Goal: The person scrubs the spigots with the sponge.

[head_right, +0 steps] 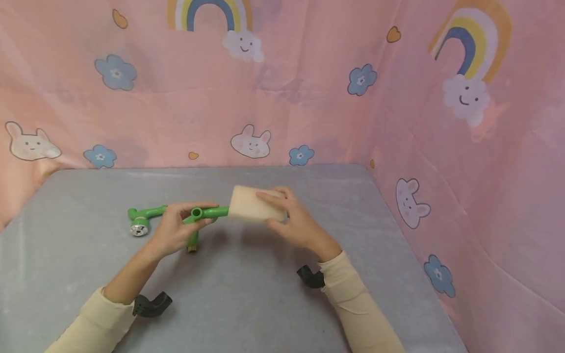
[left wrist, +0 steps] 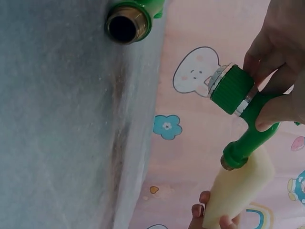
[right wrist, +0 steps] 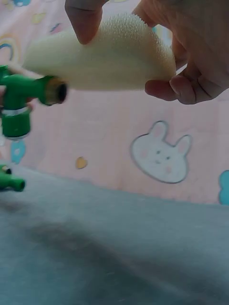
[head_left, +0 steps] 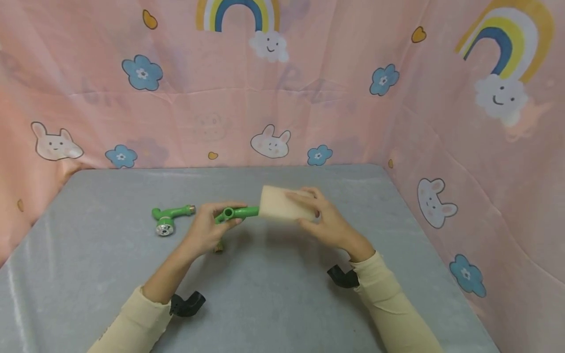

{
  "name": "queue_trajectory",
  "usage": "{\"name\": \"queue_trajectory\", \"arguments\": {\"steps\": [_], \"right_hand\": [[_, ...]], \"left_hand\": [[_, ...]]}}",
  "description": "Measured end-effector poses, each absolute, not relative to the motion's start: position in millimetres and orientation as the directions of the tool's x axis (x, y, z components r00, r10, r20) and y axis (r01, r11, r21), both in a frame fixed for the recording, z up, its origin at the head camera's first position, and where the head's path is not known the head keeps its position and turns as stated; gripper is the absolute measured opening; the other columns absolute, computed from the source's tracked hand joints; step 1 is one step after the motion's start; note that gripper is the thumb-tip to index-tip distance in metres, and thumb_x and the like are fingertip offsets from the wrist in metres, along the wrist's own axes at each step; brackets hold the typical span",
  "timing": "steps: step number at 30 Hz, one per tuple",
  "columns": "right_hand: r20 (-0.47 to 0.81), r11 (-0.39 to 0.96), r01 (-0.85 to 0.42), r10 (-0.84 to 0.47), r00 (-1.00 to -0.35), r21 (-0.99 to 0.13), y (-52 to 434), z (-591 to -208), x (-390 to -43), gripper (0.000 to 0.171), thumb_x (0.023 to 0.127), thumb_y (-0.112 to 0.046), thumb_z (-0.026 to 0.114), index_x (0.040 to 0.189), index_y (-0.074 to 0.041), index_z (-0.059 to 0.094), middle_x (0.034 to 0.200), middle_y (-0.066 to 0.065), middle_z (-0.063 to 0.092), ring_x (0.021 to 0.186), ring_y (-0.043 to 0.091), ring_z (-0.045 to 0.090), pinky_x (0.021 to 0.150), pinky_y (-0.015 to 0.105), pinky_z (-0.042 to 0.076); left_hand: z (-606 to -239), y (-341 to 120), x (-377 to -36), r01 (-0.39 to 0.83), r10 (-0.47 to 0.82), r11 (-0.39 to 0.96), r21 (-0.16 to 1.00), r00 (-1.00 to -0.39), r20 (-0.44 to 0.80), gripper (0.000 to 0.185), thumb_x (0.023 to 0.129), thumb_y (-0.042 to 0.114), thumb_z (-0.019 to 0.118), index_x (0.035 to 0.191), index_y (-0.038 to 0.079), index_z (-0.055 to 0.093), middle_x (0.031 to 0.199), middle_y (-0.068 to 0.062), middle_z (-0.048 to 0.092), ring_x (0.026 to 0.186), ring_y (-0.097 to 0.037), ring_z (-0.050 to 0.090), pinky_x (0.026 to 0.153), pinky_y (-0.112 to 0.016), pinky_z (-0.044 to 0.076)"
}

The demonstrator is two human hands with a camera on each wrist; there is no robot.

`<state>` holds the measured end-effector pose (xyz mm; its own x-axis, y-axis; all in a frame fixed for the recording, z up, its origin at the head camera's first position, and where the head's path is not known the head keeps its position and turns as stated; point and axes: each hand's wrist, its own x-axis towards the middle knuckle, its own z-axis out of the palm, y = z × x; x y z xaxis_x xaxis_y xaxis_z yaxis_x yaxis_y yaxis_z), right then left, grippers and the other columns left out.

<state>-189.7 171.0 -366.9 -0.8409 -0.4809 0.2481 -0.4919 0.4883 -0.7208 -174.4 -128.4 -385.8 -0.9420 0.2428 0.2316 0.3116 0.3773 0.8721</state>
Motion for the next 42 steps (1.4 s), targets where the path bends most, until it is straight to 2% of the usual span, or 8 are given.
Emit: {"name": "queue_trajectory", "arguments": {"steps": [7,14,18,21,27,32,37,42], "right_hand": [[0.260,0.527,-0.465,-0.418,-0.871,-0.712,187,-360,-196,0.058,0.092,-0.010,0.064,0.148,-0.021,0.053,0.147,0.014,0.044,0.114,0.030,0.049,0.080,0.037,0.042],[0.263,0.467,-0.505,-0.490,-0.831,-0.725,172,-366,-193,0.053,0.100,-0.019,0.061,0.151,-0.023,0.049,0.146,0.011,0.049,0.111,0.025,0.049,0.075,0.033,0.043],[0.213,0.452,-0.466,-0.505,-0.836,-0.761,166,-371,-193,0.049,0.102,-0.018,0.057,0.150,-0.022,0.050,0.146,0.013,0.049,0.113,0.028,0.049,0.078,0.033,0.044],[0.183,0.476,-0.425,-0.473,-0.862,-0.770,170,-373,-196,0.048,0.102,-0.018,0.055,0.150,-0.021,0.051,0.146,0.015,0.049,0.115,0.031,0.049,0.081,0.035,0.045],[0.227,0.489,-0.416,-0.400,-0.888,-0.767,181,-369,-201,0.052,0.102,-0.018,0.056,0.153,-0.021,0.046,0.149,0.016,0.043,0.114,0.030,0.049,0.082,0.033,0.044],[0.415,0.424,-0.572,-0.410,-0.812,-0.702,171,-368,-196,0.057,0.094,-0.008,0.070,0.148,-0.014,0.052,0.151,0.016,0.041,0.126,0.030,0.048,0.092,0.038,0.049],[0.479,0.427,-0.680,-0.491,-0.728,-0.596,156,-367,-188,0.057,0.090,-0.004,0.075,0.143,-0.010,0.057,0.151,0.020,0.039,0.137,0.038,0.042,0.104,0.057,0.048],[0.522,0.483,-0.699,-0.465,-0.715,-0.528,155,-368,-187,0.059,0.084,0.009,0.075,0.139,-0.008,0.061,0.147,0.022,0.040,0.134,0.040,0.043,0.101,0.058,0.050]], "left_hand": [[-383,-131,-173,0.450,0.237,0.460,0.765,-0.893,0.382,0.034,0.085,-0.003,0.076,0.118,0.006,0.074,0.123,-0.013,0.073,0.121,-0.033,0.067,0.103,-0.052,0.053],[-387,-123,-171,0.681,0.352,0.522,0.513,-0.720,0.598,0.039,0.079,-0.005,0.081,0.115,0.008,0.076,0.117,-0.009,0.076,0.122,-0.034,0.066,0.105,-0.052,0.052],[-388,-121,-168,0.721,0.356,0.498,0.482,-0.677,0.645,0.040,0.077,-0.006,0.082,0.114,0.008,0.076,0.117,-0.010,0.076,0.120,-0.034,0.067,0.100,-0.051,0.055],[-388,-124,-169,0.691,0.312,0.469,0.550,-0.712,0.629,0.038,0.078,-0.006,0.081,0.114,0.006,0.075,0.117,-0.011,0.075,0.116,-0.032,0.069,0.096,-0.048,0.058],[-387,-131,-175,0.504,0.182,0.362,0.784,-0.863,0.470,0.032,0.086,0.002,0.077,0.118,0.000,0.072,0.115,-0.018,0.075,0.106,-0.021,0.074,0.094,-0.037,0.060],[-388,-134,-179,0.308,0.132,0.160,0.938,-0.948,0.289,0.031,0.094,0.006,0.070,0.122,-0.006,0.067,0.110,-0.020,0.075,0.090,0.000,0.072,0.079,-0.022,0.061],[-384,-133,-177,0.128,0.209,0.031,0.991,-0.971,0.118,0.040,0.105,0.020,0.055,0.133,-0.009,0.055,0.113,-0.011,0.076,0.093,-0.003,0.073,0.083,-0.026,0.061],[-380,-134,-174,-0.012,0.255,0.005,1.000,-0.967,-0.013,0.047,0.110,0.029,0.043,0.139,-0.009,0.045,0.117,-0.013,0.075,0.095,-0.004,0.073,0.089,-0.025,0.059]]}}
